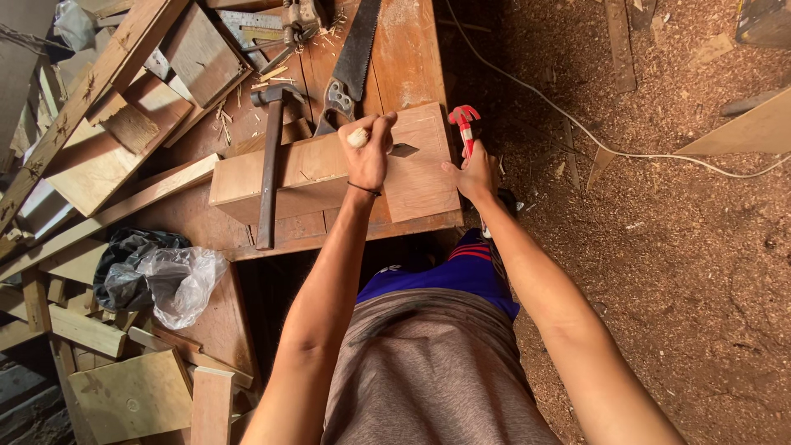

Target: The person uses a hammer and chisel to carve a rectangular recess into a small wooden block on a workbench. They repeatedly strike the chisel, reposition it, and clear wood shavings to deepen the cut.

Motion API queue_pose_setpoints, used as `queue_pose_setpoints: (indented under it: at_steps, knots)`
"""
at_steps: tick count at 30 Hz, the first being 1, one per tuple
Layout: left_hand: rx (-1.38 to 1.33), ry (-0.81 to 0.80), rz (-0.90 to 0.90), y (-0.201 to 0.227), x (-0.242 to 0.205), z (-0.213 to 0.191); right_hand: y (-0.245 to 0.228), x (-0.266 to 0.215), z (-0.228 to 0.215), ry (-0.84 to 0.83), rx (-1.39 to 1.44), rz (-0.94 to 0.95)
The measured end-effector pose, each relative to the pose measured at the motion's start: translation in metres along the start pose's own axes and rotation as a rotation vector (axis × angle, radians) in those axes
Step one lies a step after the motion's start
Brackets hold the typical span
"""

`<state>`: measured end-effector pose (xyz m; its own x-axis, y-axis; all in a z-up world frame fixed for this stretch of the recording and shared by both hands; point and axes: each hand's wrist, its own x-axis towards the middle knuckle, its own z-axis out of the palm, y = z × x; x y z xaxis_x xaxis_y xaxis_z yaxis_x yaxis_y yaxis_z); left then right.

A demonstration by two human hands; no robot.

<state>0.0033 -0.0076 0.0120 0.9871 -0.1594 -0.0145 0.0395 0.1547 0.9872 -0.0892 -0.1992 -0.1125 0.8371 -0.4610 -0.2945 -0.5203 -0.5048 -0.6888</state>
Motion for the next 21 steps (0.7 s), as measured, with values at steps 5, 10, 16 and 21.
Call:
queue_pose_setpoints:
  at_steps: [5, 10, 16, 21]
  knots:
    - [0.195, -0.085, 0.013, 0.003, 0.005, 0.014, 0.005, -0.001, 0.000, 0.022, 0.028, 0.007]
    - [0.157, -0.121, 0.006, 0.000, 0.007, 0.022, 0.013, 0.003, 0.008, -0.019, 0.059, 0.062]
    - [0.229, 0.045, -0.008, -0.002, 0.025, 0.007, 0.022, 0.006, 0.015, -0.064, 0.066, 0.113]
    - [0.202, -0.030, 0.098, 0.000, 0.018, -0.008, 0.025, 0.008, 0.016, -0.063, 0.108, 0.049]
